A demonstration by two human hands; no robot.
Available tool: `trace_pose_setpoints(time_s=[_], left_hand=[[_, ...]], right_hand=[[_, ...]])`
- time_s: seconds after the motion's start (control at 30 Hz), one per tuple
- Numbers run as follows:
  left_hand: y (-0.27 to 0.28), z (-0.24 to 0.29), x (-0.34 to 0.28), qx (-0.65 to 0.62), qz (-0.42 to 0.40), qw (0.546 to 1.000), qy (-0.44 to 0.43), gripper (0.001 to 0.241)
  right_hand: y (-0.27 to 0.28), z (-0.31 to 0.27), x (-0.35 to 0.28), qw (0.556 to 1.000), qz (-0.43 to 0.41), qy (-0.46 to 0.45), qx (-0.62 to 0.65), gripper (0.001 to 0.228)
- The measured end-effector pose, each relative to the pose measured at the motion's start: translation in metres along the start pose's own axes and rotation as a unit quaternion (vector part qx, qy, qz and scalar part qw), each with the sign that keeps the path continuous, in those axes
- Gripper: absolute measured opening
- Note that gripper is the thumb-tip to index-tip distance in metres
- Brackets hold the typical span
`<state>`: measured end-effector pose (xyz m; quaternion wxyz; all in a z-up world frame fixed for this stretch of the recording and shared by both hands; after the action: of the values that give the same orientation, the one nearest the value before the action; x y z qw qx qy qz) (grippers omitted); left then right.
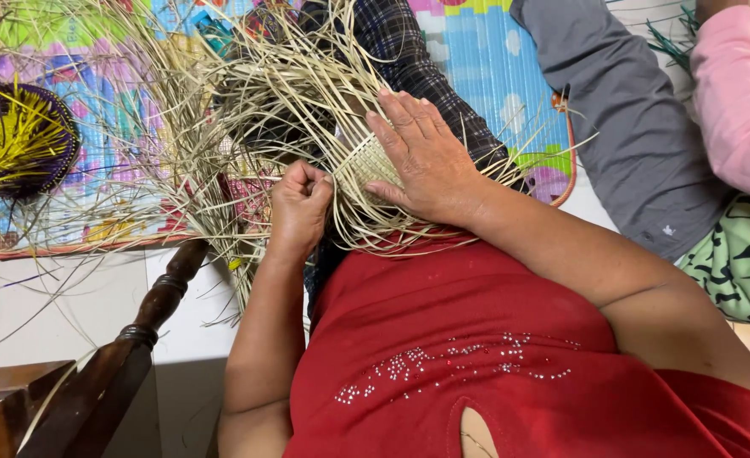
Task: Weaving dried straw into a circular basket or container while sitting on the floor.
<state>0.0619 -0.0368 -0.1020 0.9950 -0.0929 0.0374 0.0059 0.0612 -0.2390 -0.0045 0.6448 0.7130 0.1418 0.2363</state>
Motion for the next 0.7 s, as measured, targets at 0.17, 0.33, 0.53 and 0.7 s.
trace_pose_setpoints(time_s=[0.17, 0.33, 0.53, 0.7], left_hand=[[-0.005, 0.004, -0.001, -0.024, -0.004, 1.000, 0.006, 0.007], [-0.006, -0.001, 0.001, -0.039, -0.009, 0.999, 0.013, 0.008], [-0.003, -0.021, 0.006, -0.133, -0.045, 0.990, 0.013, 0.007], [0.001, -0.028, 0.007, -0.105, -0.066, 0.992, -0.007, 0.011]], right_hand=[[0.016, -0.002, -0.001, 0.999, -0.015, 0.010, 0.032, 0.080], [0.030, -0.032, 0.009, 0.991, 0.003, 0.134, -0.006, 0.067], [0.032, -0.057, 0.025, 0.928, 0.227, 0.294, 0.007, 0.014], [0.017, -0.053, 0.019, 0.902, 0.236, 0.360, 0.002, 0.027]])
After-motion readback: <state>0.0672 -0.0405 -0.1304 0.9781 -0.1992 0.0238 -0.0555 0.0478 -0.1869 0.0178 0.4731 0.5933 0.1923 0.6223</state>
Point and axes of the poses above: each hand's wrist, its own x-axis towards the middle knuckle, its own y-axis out of the back of the hand, z = x × y, the point moved 4 cm from there along x, towards the middle knuckle, and after that the axes turned 2 degrees about -x, right-handed, at the moved point
